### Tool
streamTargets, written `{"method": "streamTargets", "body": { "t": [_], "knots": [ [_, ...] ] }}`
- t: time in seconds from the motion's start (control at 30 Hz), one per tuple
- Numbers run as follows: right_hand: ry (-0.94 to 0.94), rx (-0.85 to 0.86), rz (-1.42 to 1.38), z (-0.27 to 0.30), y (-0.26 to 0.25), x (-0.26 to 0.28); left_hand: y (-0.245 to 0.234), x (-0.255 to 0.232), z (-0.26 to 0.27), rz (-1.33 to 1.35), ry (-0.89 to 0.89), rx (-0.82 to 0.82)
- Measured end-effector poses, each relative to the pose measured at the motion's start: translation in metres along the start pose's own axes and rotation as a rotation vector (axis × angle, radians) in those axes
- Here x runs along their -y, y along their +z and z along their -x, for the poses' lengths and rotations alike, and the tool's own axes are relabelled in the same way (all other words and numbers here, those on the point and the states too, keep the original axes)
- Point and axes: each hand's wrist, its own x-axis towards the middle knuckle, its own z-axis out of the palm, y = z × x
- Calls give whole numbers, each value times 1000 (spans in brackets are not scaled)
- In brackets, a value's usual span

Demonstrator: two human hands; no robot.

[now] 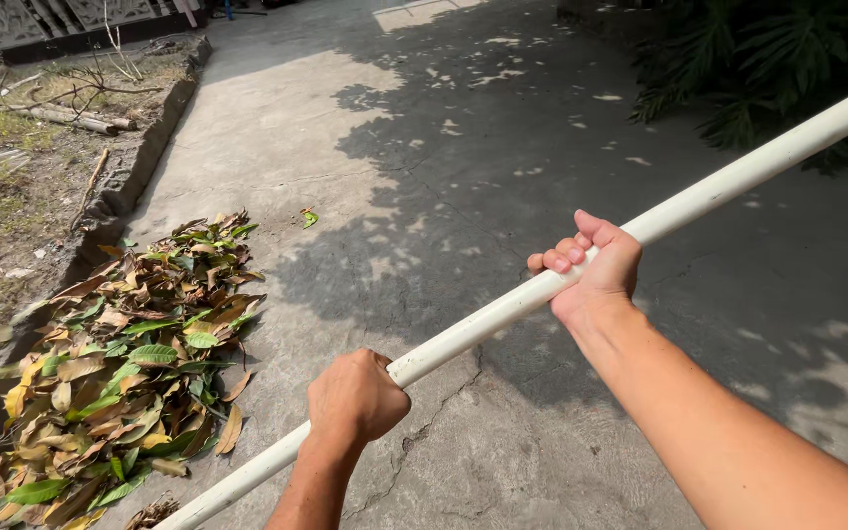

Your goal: The person sweeps dry leaves across a concrete courtyard using a long-handled broom, gathering them into a pile near potted plants.

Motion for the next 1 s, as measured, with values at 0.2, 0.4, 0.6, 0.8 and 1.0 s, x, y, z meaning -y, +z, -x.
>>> {"method": "streamTargets", "body": {
  "t": [0.2,0.4,0.6,0.8,1.0],
  "knots": [
    [4,-142,-1,-44,-7,28,11,-47,-39,-80,17,168],
    [-37,-159,-11,-143,18,45,0,-92,-128,-119,151,176],
    [-121,-199,-59,-262,23,71,-12,-145,-242,-107,249,255],
    [-241,-405,-174,-322,-22,111,-2,-207,-327,-157,464,298],
    [-385,-588,-335,-371,-52,133,27,-272,-424,-264,621,327]
  ]
}}
